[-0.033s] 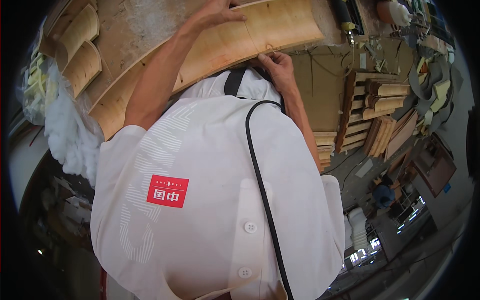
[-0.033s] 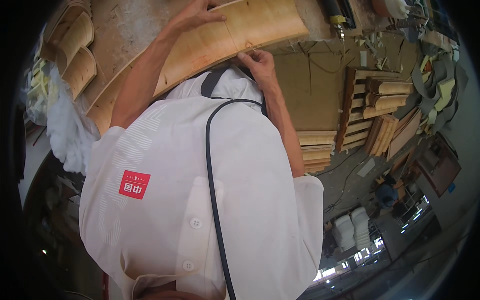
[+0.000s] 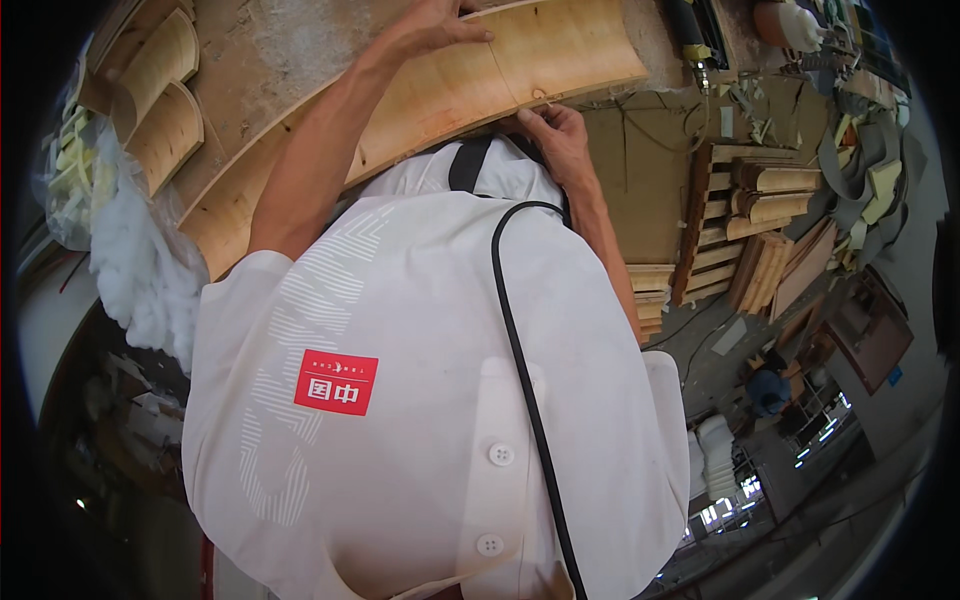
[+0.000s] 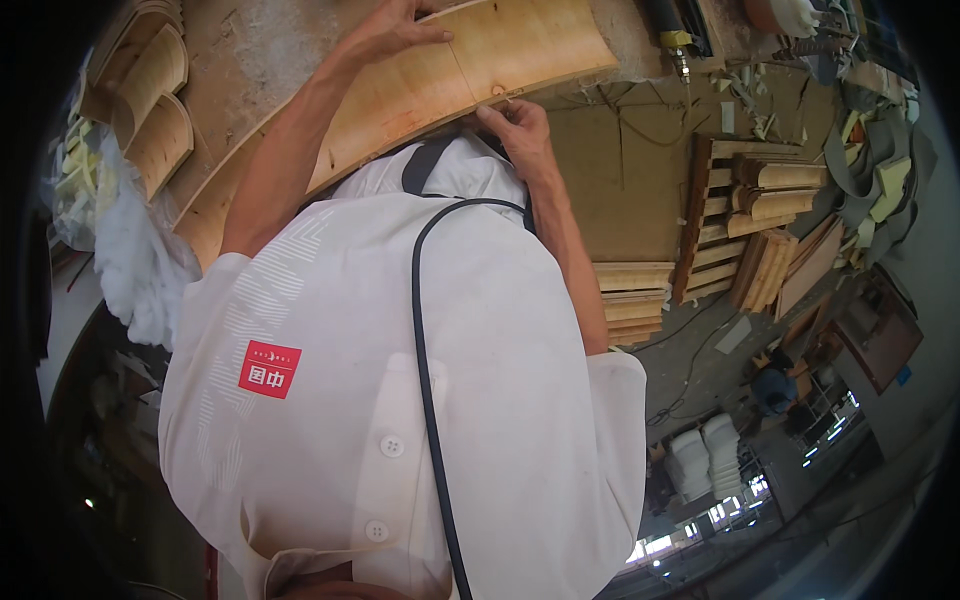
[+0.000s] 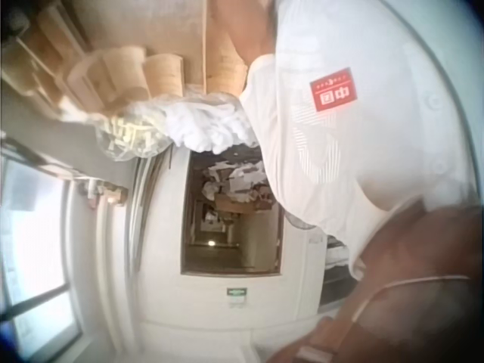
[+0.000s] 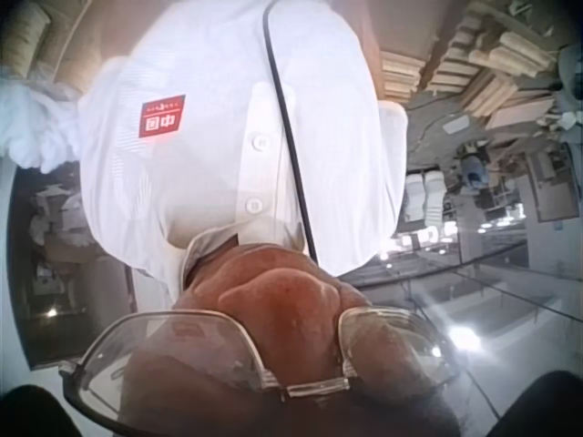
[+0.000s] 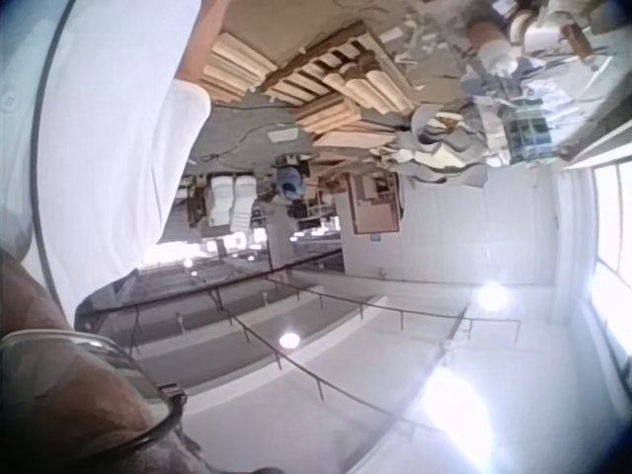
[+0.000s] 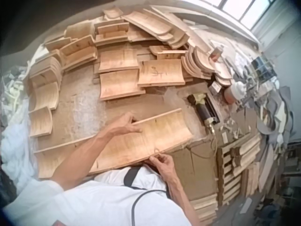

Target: The recorder is inspecting, marking, and organizing curved wooden planks at a workbench in a manufacturing environment.

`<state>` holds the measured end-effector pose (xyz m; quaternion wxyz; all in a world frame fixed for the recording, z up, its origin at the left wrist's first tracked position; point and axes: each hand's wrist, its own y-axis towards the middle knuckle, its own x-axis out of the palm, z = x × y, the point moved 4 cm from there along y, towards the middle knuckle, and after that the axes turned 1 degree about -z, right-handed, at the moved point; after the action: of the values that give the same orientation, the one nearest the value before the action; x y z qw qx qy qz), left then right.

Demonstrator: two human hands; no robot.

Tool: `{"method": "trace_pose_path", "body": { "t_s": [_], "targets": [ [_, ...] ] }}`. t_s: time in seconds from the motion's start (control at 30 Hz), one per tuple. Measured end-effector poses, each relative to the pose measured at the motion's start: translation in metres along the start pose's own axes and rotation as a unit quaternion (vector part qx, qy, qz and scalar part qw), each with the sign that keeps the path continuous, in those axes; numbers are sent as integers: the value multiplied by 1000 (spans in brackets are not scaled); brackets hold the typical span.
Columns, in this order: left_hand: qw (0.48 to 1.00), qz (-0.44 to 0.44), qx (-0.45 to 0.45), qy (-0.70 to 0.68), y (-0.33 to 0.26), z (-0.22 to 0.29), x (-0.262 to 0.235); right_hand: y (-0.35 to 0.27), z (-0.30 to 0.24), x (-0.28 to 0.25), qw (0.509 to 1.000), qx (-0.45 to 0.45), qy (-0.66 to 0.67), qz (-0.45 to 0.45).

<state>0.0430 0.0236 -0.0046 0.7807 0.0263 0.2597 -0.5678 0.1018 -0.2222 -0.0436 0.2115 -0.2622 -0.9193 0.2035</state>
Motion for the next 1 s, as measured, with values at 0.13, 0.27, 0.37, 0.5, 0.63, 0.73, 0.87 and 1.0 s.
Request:
{"method": "trace_pose_path", "body": {
  "t_s": [0.13,0.27,0.37,0.5,0.63,0.73,0.87,1.0],
  "targets": [
    [1000,-5,-17,-3,1,0,-1,-2,-3,3,1000,-7,16,-12],
    [1000,-4,23,-2,1,10,-7,1,-3,1,1000,-10,-10,7],
    [999,-7,-32,-26,11,-43,12,1,-1,4,999,-15,-51,9],
    [1000,16,-14,20,7,-32,12,-4,0,4,999,-1,-32,21],
    [999,19,-34,-1,3,-21,10,-6,-3,4,999,-5,-31,29],
    [999,29,-32,-4,1,-21,9,-7,-6,8,1000,-7,-4,18],
    [998,16,-53,1,3,-24,7,-5,-6,7,1000,2,-13,9],
    [999,23,-35,26,3,-16,8,-6,-3,2,1000,4,-5,14]
  ]
}}
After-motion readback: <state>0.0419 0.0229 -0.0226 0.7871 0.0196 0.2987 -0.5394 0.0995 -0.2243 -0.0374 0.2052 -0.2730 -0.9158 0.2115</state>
